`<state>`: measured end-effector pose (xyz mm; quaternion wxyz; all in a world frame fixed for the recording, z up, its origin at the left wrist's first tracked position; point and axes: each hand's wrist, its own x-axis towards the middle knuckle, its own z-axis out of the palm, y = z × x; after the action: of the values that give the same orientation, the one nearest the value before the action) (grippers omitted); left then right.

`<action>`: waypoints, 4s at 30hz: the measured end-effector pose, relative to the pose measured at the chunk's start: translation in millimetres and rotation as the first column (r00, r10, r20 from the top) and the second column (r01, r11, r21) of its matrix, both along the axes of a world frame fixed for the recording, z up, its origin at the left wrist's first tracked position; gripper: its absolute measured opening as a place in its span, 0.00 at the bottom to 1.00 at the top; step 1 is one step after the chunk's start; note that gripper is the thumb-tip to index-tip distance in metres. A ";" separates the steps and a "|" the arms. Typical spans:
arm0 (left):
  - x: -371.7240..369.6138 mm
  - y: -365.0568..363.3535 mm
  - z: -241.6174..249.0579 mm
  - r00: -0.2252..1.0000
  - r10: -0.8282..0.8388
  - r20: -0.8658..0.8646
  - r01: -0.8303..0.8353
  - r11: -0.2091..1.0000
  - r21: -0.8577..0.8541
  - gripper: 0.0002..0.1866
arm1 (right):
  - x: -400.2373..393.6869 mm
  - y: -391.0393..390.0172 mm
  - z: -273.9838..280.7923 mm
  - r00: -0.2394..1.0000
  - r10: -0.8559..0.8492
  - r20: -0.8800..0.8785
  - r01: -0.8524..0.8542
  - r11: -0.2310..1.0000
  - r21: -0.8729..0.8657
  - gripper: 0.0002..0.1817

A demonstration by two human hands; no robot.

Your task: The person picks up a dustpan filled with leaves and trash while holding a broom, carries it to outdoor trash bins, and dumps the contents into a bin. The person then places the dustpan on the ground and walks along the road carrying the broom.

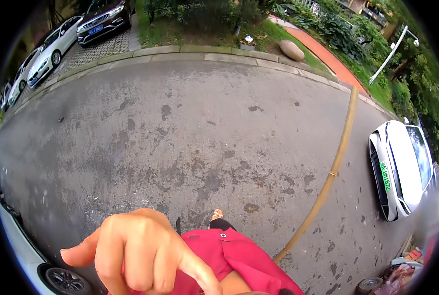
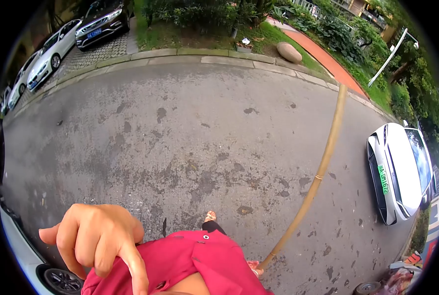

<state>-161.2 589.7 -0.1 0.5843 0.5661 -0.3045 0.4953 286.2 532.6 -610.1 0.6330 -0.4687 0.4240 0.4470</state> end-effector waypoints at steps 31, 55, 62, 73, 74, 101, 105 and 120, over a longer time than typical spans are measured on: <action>-201.7 929.5 -262.2 0.651 0.074 -0.755 -0.654 0.559 -0.510 0.12 | -243.1 654.7 42.2 0.190 0.975 -0.115 -0.861 0.110 -0.496 0.18; -606.9 1359.3 -547.1 0.491 -0.301 -0.817 -0.596 -0.801 -0.062 0.01 | -364.8 1342.8 -104.2 -0.830 0.541 -0.137 -0.291 -0.628 -0.721 0.34; -558.0 1676.0 -554.8 0.417 -0.412 -0.810 -0.845 -0.503 -0.179 0.04 | -414.8 1533.9 -74.9 -0.749 0.662 -0.011 -0.414 -0.481 -0.773 0.27; -520.3 2068.7 -569.1 0.146 -0.407 -0.902 -0.974 0.099 -0.202 0.07 | -510.6 1975.0 9.4 -0.270 0.753 0.600 -0.858 0.095 -0.505 0.10; -531.5 2088.4 -565.6 0.068 -0.498 -0.864 -0.988 0.085 -0.127 0.08 | -516.0 2003.1 11.5 -0.270 0.760 0.591 -0.860 0.086 -0.503 0.10; -700.0 2759.0 -680.1 0.545 -0.203 -0.814 -0.718 -0.614 -0.327 0.05 | -589.2 2529.6 110.6 0.042 0.869 0.494 -0.614 0.412 -0.673 0.05; -664.6 2763.8 -671.0 0.368 -0.173 -0.914 -0.760 -0.622 -0.189 0.07 | -561.3 2551.9 121.6 0.107 0.868 0.484 -0.613 0.441 -0.655 0.05; -367.1 2839.2 -446.7 0.028 0.133 -0.991 -0.885 -0.458 -0.086 0.14 | -306.1 2567.8 96.1 0.315 0.765 0.562 -0.460 0.640 -0.615 0.04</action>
<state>-528.2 3428.9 -446.8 0.3632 0.2363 0.7036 0.5632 -20.0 3100.3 -514.0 0.4333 -0.8415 -0.0460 0.3194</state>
